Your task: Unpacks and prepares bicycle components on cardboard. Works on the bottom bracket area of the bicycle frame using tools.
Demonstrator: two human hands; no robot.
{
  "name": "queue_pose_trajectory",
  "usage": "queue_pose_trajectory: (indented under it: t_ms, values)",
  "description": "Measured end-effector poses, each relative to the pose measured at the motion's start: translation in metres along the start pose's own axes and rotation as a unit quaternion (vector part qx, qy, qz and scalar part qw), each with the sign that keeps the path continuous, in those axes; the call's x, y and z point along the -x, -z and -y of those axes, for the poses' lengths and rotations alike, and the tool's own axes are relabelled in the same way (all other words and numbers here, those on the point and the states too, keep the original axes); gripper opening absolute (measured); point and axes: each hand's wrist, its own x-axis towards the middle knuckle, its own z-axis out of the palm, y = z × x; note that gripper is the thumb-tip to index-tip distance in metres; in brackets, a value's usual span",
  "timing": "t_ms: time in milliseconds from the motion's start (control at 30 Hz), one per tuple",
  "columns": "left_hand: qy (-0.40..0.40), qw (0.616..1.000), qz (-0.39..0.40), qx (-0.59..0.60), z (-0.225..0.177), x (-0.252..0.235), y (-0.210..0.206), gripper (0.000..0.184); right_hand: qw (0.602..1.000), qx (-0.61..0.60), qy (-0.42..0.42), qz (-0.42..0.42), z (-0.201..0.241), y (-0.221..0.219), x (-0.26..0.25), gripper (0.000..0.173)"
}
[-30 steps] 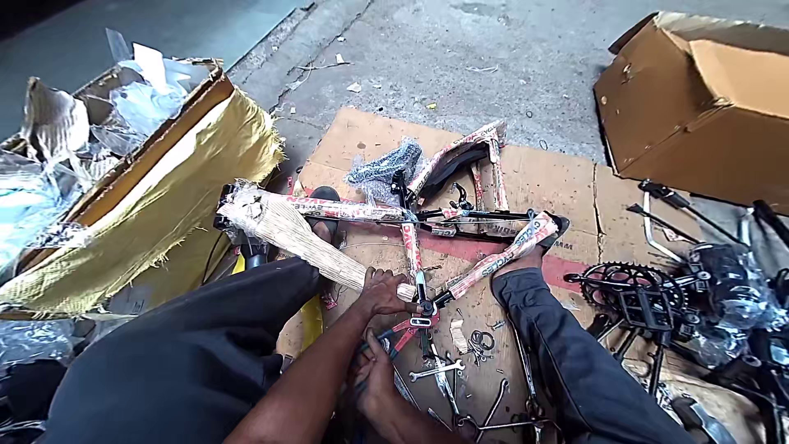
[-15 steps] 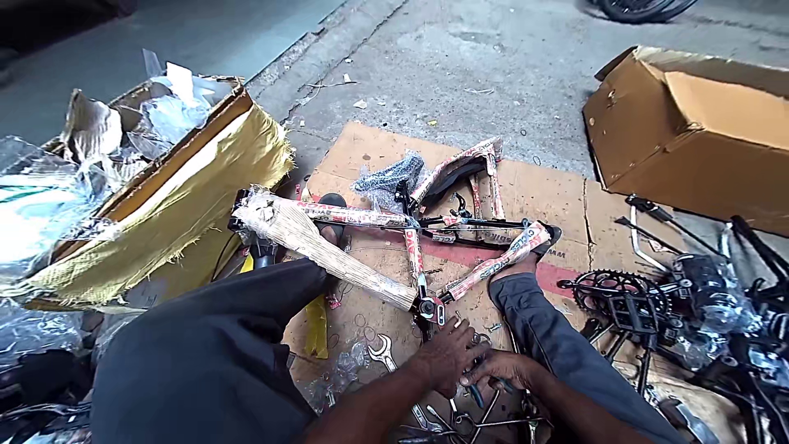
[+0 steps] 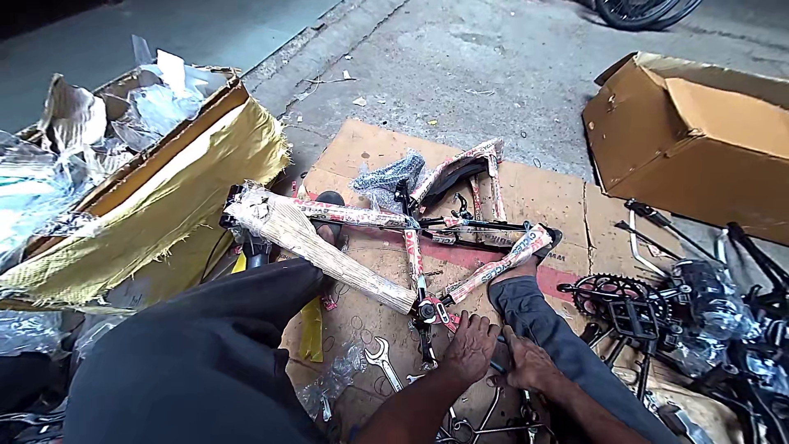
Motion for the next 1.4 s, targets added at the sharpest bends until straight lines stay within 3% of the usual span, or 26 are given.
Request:
queue_pose_trajectory:
  t_ms: [133,233,333,400,467,533,633,700,767,833,900,967,1033,1100,1200,1267,1333,1400]
  values:
    - [-0.022,1.000,-0.002,-0.021,-0.005,-0.007,-0.006,0.056,0.999,0.032,-0.014,0.014,0.004,0.006,-0.003,0.104]
    - [-0.064,0.996,0.059,0.002,0.003,-0.007,-0.002,0.040,1.000,0.002,-0.020,0.024,0.007,-0.007,0.002,0.084]
    - [-0.250,0.964,0.085,-0.022,0.039,0.030,-0.009,0.025,0.979,-0.194,-0.050,0.024,0.053,-0.054,0.046,0.071]
    - [-0.395,0.909,0.118,-0.063,0.070,0.060,-0.004,0.024,0.922,-0.381,-0.074,0.001,0.106,-0.103,0.071,0.067]
    - [-0.469,0.865,0.154,-0.089,0.090,0.073,0.008,0.023,0.870,-0.483,-0.093,-0.008,0.143,-0.128,0.075,0.067]
    - [-0.458,0.872,0.140,-0.103,0.089,0.067,0.003,0.027,0.886,-0.456,-0.086,-0.003,0.130,-0.123,0.068,0.077]
    - [-0.298,0.949,0.079,-0.063,0.051,0.039,-0.012,0.042,0.959,-0.282,-0.026,0.022,0.053,-0.081,0.041,0.100]
    - [-0.164,0.985,0.056,-0.012,0.024,0.009,-0.010,0.042,0.991,-0.129,0.007,0.031,0.009,-0.037,0.012,0.091]
    - [-0.115,0.991,0.061,0.013,0.014,-0.002,-0.008,0.036,0.996,-0.066,0.006,0.057,0.002,-0.017,0.003,0.083]
    - [-0.181,0.981,0.074,0.003,0.029,0.015,-0.011,0.028,0.986,-0.161,-0.011,0.036,0.028,-0.038,0.024,0.075]
    - [-0.331,0.938,0.096,-0.036,0.060,0.048,-0.009,0.020,0.933,-0.357,-0.030,-0.016,0.081,-0.089,0.058,0.068]
    - [-0.456,0.875,0.145,-0.069,0.091,0.074,0.005,0.021,0.865,-0.497,-0.049,-0.041,0.143,-0.128,0.081,0.075]
    - [-0.497,0.851,0.149,-0.083,0.106,0.076,0.013,0.026,0.846,-0.529,-0.047,-0.031,0.161,-0.127,0.083,0.082]
    - [-0.447,0.881,0.126,-0.090,0.091,0.069,0.005,0.039,0.885,-0.465,-0.031,0.003,0.124,-0.116,0.074,0.092]
    - [-0.241,0.968,0.069,-0.036,0.041,0.032,-0.005,0.062,0.971,-0.235,0.016,0.030,0.031,-0.065,0.032,0.105]
    - [-0.136,0.989,0.060,0.005,0.019,0.006,-0.003,0.053,0.992,-0.109,0.024,0.053,0.001,-0.023,0.010,0.094]
    - [-0.145,0.987,0.069,0.005,0.021,0.008,-0.005,0.039,0.991,-0.123,0.010,0.052,0.011,-0.023,0.016,0.079]
    - [-0.259,0.961,0.093,-0.010,0.047,0.033,-0.003,0.027,0.957,-0.288,-0.006,0.018,0.052,-0.059,0.045,0.071]
